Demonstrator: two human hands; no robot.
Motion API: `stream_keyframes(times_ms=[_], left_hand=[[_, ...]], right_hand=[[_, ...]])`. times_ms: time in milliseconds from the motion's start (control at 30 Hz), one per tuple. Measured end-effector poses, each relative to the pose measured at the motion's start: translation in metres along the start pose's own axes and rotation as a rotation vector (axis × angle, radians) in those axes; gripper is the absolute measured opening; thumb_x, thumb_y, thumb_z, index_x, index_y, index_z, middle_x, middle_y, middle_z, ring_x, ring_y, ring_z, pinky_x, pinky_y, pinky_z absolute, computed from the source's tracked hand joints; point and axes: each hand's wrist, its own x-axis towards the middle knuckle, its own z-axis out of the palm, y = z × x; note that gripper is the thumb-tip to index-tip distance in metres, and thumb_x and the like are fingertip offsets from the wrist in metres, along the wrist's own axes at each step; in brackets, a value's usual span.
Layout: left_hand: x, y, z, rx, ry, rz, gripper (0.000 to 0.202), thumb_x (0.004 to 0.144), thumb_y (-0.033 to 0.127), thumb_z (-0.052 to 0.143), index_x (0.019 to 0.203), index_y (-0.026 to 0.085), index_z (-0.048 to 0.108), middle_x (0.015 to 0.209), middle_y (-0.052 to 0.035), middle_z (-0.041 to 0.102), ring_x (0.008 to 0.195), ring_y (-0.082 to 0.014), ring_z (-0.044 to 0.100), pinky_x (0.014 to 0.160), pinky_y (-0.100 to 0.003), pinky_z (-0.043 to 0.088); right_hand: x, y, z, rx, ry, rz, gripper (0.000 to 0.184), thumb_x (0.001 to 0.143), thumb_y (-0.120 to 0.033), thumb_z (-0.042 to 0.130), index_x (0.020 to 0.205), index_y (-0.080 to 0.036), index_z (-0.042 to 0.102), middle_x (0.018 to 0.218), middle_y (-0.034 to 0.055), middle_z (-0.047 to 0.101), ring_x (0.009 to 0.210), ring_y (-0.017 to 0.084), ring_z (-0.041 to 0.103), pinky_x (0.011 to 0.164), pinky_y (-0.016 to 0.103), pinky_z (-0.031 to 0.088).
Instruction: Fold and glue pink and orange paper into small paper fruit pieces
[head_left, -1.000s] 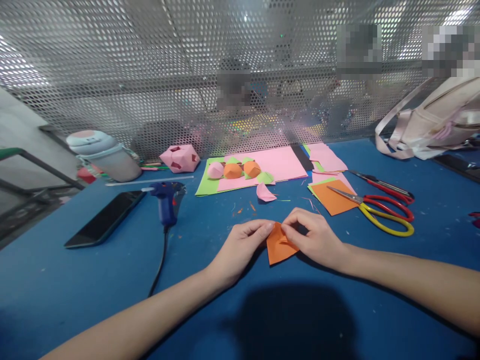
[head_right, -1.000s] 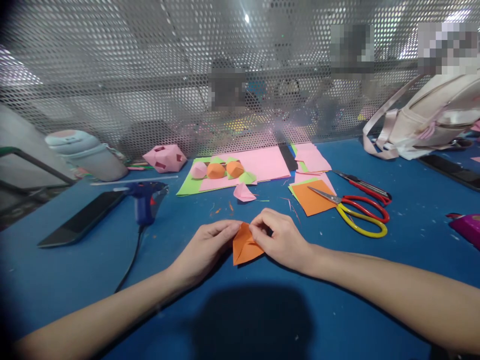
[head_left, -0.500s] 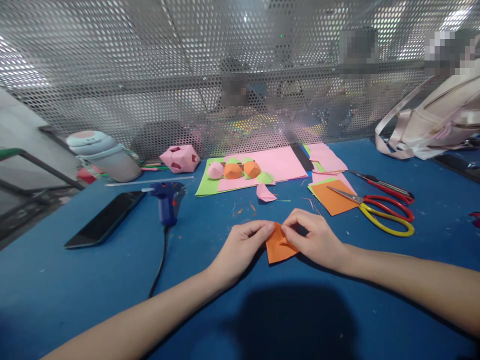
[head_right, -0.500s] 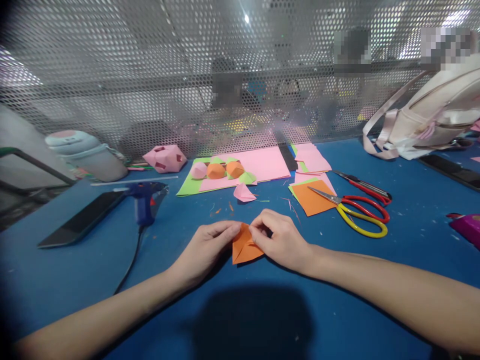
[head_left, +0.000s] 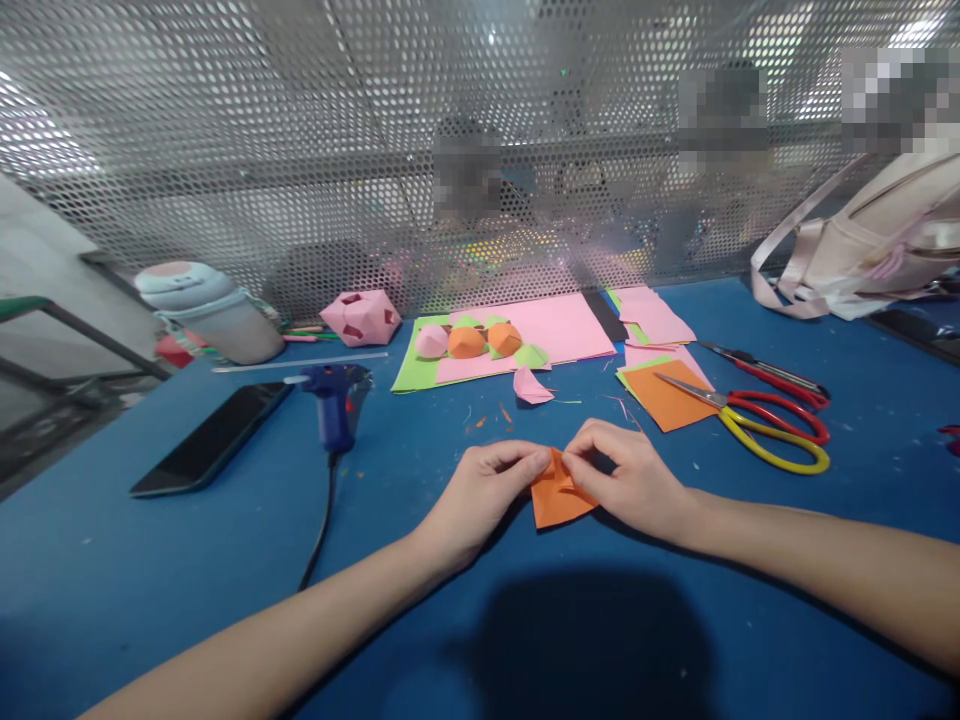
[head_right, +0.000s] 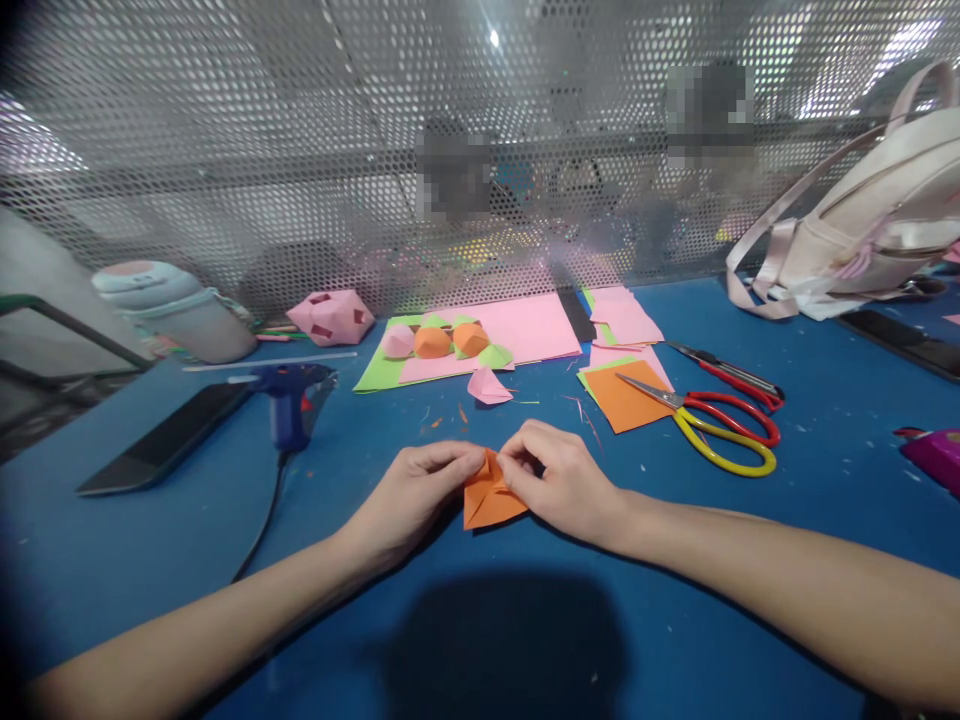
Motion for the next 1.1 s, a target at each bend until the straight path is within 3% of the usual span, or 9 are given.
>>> stream_keyframes(times_ms=[233, 467, 900, 1100], left_hand=[[-0.002, 0.0059, 0.0015, 0.155, 0.059, 0.058, 0.023, 0.081, 0.034, 0.058, 0.08, 0.016, 0.072, 0.081, -0.0042, 0.07, 0.077, -0.0174, 0.06, 0.069, -0.025, 0.046], [-0.0032, 0.0099, 0.0039, 0.345, 0.107, 0.205, 0.022, 0.084, 0.028, 0.054, 0.072, 0.016, 0.068, 0.072, -0.002, 0.062, 0.071, -0.0142, 0.055, 0.067, -0.022, 0.043], [0.0005, 0.0052, 0.0, 0.3, 0.029, 0.207, 0.015, 0.082, 0.024, 0.059, 0.077, 0.016, 0.07, 0.075, -0.0021, 0.064, 0.072, -0.0134, 0.057, 0.068, -0.023, 0.043], [-0.0016, 0.0069, 0.001, 0.361, 0.192, 0.296, 0.014, 0.083, 0.022, 0.058, 0.076, 0.015, 0.067, 0.074, -0.0014, 0.062, 0.071, -0.0122, 0.056, 0.068, -0.022, 0.042]], right_hand=[[0.0, -0.0012, 0.0003, 0.004, -0.013, -0.007, 0.014, 0.087, -0.016, 0.051, 0.074, -0.017, 0.056, 0.071, 0.001, 0.057, 0.065, 0.011, 0.052, 0.061, 0.025, 0.041], [-0.0003, -0.0005, 0.0016, -0.002, -0.039, 0.016, 0.014, 0.087, -0.018, 0.051, 0.075, -0.017, 0.056, 0.072, 0.0006, 0.057, 0.065, 0.011, 0.053, 0.061, 0.024, 0.041], [0.0004, 0.0008, 0.0004, 0.012, -0.066, 0.026, 0.014, 0.088, -0.018, 0.051, 0.076, -0.017, 0.058, 0.073, 0.0009, 0.057, 0.068, 0.012, 0.053, 0.063, 0.024, 0.042], [0.0023, -0.0012, 0.0002, -0.015, -0.16, 0.105, 0.012, 0.088, -0.023, 0.053, 0.078, -0.017, 0.058, 0.072, -0.0007, 0.058, 0.065, 0.011, 0.053, 0.06, 0.022, 0.041]])
